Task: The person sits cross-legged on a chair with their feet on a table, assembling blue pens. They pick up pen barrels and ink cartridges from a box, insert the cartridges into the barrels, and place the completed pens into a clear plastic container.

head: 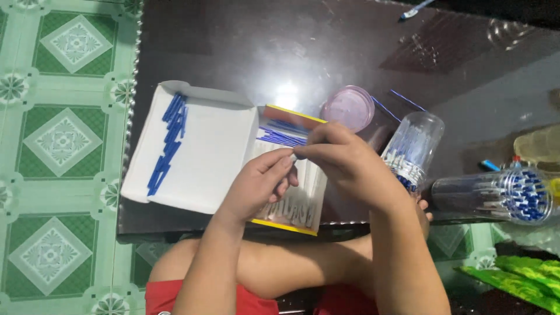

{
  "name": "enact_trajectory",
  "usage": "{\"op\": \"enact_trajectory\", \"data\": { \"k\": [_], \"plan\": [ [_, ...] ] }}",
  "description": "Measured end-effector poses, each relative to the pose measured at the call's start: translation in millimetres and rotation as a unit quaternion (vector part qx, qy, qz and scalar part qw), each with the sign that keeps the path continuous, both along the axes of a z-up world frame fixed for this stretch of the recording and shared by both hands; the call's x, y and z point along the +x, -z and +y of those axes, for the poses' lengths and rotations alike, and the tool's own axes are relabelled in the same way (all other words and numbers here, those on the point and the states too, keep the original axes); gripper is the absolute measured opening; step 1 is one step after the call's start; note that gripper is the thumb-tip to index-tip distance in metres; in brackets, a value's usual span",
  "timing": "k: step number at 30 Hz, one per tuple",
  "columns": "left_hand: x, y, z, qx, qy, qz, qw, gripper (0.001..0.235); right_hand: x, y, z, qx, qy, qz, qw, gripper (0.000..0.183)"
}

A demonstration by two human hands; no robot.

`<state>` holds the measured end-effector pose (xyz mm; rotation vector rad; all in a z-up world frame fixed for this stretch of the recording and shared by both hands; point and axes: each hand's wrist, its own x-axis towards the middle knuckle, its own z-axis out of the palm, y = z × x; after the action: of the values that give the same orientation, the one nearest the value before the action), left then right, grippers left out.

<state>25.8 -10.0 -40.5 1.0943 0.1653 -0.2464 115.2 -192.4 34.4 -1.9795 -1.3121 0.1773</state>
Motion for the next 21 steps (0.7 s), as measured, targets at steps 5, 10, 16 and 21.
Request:
{"op": "enact_trajectory", "data": {
  "k": [5,10,16,21],
  "plan": [
    [6.4,11.7,-5.5,0.11,0.022,0.031,0.993,0.027,-4.3,6.4,-4.4,-0.042,0.009,0.01,0.999,0.023],
    [6.5,-4.7,-11.0,0.182,0.083,0.047,0.979,0.036,0.7,17.9,-8.3,-0.055,0.037,0.105,0.992,0.012],
    [5.5,-14.2,-11.7,0.117,0.024,0.029,0.992,0.04,-1.7,58.1,-19.6,0.071,0.115,0.145,0.98,0.041],
    [4.6,-10.3,-14.2,0.195,0.055,0.025,0.979,0.034,0.6,55.1,-24.1,0.118,0.124,0.254,0.952,0.049]
  ]
}}
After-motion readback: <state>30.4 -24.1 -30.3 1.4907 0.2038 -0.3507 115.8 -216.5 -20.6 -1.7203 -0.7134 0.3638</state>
